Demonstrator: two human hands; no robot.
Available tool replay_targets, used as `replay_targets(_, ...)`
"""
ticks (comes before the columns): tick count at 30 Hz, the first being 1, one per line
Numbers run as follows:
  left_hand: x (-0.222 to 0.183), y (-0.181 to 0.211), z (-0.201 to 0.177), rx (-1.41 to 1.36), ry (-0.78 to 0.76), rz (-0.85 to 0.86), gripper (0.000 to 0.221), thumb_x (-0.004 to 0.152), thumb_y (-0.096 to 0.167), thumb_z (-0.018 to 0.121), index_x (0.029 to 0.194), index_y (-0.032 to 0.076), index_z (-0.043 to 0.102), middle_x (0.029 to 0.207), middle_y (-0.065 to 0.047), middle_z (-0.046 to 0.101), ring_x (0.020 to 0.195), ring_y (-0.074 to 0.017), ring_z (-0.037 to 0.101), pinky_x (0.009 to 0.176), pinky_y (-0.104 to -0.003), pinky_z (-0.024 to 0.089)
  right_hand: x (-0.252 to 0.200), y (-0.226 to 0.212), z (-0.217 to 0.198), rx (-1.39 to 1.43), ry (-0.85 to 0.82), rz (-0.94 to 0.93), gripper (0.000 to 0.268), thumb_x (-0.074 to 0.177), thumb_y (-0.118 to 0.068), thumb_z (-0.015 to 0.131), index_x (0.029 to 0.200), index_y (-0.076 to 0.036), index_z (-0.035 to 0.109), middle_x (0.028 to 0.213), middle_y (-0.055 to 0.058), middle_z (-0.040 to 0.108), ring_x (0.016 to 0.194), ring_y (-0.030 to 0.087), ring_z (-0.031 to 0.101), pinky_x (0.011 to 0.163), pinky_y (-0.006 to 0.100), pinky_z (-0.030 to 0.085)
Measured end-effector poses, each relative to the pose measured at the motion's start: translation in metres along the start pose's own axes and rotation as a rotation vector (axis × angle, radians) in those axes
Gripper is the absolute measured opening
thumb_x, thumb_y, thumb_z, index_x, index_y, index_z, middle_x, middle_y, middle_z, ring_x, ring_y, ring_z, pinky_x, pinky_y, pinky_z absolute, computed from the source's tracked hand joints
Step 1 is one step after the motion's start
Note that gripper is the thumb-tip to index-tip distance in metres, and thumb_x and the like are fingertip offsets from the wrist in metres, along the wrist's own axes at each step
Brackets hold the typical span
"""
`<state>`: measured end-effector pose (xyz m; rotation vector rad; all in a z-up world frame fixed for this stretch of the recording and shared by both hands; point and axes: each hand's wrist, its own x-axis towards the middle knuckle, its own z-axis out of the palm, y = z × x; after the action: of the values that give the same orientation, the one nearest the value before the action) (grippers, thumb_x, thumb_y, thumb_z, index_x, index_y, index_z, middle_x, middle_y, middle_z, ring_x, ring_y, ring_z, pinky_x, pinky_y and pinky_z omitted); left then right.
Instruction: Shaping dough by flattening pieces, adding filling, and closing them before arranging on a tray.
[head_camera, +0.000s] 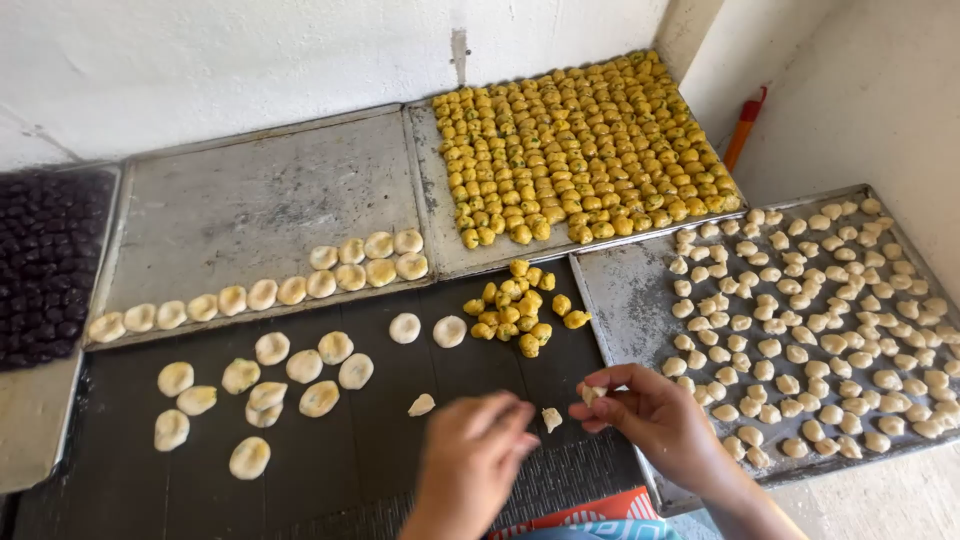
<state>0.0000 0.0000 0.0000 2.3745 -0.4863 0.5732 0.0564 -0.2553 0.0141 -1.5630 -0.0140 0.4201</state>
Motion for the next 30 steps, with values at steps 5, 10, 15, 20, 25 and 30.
replay_targets(5, -0.006, 0.002, 0.045, -0.1, -0.13, -0.005, 0.026, 0.092, 0.005, 0.074, 0.118, 0.007, 0.071, 0.091, -0.01, 0.062, 0.078, -0.031, 0.06, 0.069, -0.046, 0.048, -0.003, -0.006, 0.021, -0.187, 0.003, -0.294, 0.039, 0.087, -0.002, 0.078, 0.125, 0.0, 0.072, 0.101, 0.012, 0.076, 0.088, 0.019, 0.08, 0.074, 0.028, 0.068)
replay_targets(10, -0.001, -0.023, -0.011, -0.086, -0.093, -0.179, 0.036, 0.081, -0.01, 0.072, 0.115, 0.004, 0.076, 0.114, -0.01, 0.07, 0.104, -0.0253, 0.068, 0.096, -0.038, 0.058, -0.011, 0.007, 0.055, 0.008, -0.098, -0.295, 0.02, 0.09, 0.001, 0.072, 0.107, 0.006, 0.081, 0.122, 0.02, 0.072, 0.099, 0.03, 0.086, 0.087, 0.04, 0.076)
replay_targets(15, -0.016, -0.017, -0.016, -0.007, 0.112, -0.085, 0.037, 0.095, -0.003, 0.059, 0.13, 0.002, 0.069, 0.135, -0.016, 0.066, 0.117, -0.0333, 0.066, 0.101, -0.05, 0.051, 0.003, 0.036, 0.104, -0.809, 0.138, -0.796, 0.011, 0.089, -0.017, 0.081, 0.096, -0.013, 0.073, 0.096, 0.001, 0.078, 0.081, 0.022, 0.072, 0.081, 0.035, 0.056)
replay_targets(20, -0.063, -0.009, -0.001, 0.211, -0.189, -0.002, 0.053, 0.105, 0.036, 0.048, 0.148, 0.006, 0.058, 0.153, -0.01, 0.058, 0.141, -0.0317, 0.049, 0.114, -0.055, 0.035, -0.026, 0.049, 0.086, -1.27, 0.073, -0.899, 0.037, 0.1, -0.042, 0.063, 0.131, -0.021, 0.065, 0.139, -0.002, 0.064, 0.124, 0.03, 0.056, 0.094, 0.044, 0.046)
replay_targets(25, -0.069, -0.007, -0.005, 0.281, -0.221, -0.027, 0.07, 0.11, 0.061, 0.036, 0.159, 0.012, 0.049, 0.166, -0.013, 0.044, 0.151, -0.0323, 0.044, 0.121, -0.058, 0.029, -0.027, 0.049, 0.07, -1.552, 0.092, -0.747, 0.073, 0.092, -0.081, 0.045, 0.157, -0.049, 0.044, 0.172, 0.004, 0.033, 0.157, 0.038, 0.031, 0.116, 0.056, 0.036)
replay_targets(30, -0.066, -0.003, -0.007, 0.26, -0.157, -0.066, 0.06, 0.106, 0.062, 0.048, 0.148, 0.019, 0.06, 0.159, -0.02, 0.047, 0.143, -0.039, 0.049, 0.118, -0.058, 0.035, 0.012, 0.017, 0.052, -1.507, -0.034, -0.706, 0.062, 0.086, -0.066, 0.069, 0.142, -0.04, 0.063, 0.165, 0.007, 0.043, 0.15, 0.041, 0.039, 0.109, 0.066, 0.043)
